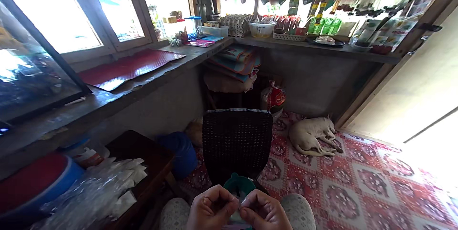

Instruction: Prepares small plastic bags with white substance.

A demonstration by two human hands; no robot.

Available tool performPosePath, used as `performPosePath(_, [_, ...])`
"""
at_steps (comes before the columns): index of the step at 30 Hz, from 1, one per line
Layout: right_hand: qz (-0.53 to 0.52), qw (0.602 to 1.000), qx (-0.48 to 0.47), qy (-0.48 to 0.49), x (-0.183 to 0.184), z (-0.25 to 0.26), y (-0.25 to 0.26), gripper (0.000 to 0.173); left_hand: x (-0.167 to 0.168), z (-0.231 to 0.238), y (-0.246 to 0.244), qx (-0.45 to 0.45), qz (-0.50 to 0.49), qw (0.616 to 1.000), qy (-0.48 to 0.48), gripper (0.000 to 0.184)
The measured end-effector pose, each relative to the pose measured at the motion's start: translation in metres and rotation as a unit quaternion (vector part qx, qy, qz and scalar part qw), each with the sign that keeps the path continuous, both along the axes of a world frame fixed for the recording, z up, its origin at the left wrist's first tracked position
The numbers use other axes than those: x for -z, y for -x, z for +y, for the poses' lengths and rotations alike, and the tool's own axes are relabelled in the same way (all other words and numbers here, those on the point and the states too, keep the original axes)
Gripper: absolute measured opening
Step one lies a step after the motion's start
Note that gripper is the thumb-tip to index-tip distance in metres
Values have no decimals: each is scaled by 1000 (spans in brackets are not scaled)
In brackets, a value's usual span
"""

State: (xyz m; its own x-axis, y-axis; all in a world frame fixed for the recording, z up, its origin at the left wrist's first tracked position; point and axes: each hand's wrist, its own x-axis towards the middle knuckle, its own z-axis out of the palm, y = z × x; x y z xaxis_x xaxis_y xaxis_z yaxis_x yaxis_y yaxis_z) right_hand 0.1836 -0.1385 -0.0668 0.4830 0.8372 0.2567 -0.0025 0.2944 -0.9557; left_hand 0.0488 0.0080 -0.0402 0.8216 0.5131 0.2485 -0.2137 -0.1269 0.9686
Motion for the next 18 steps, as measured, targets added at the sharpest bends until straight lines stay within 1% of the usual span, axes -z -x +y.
performPosePath(7, [-8,1000,0,3,2,0,0,9,3,0,-1,9,6,1000,-21,8])
performPosePath(14, [-13,1000,6,3,0,0,0,10,6,0,-4,-3,-1,1000,-28,16])
performPosePath(17, [-13,1000,7,3,-1,0,-1,10,7,1,-6,4,-30,999,-24,7])
performPosePath(18, [-14,1000,5,1,0,0,-1,10,6,2,-6,8,-39,999,-23,7])
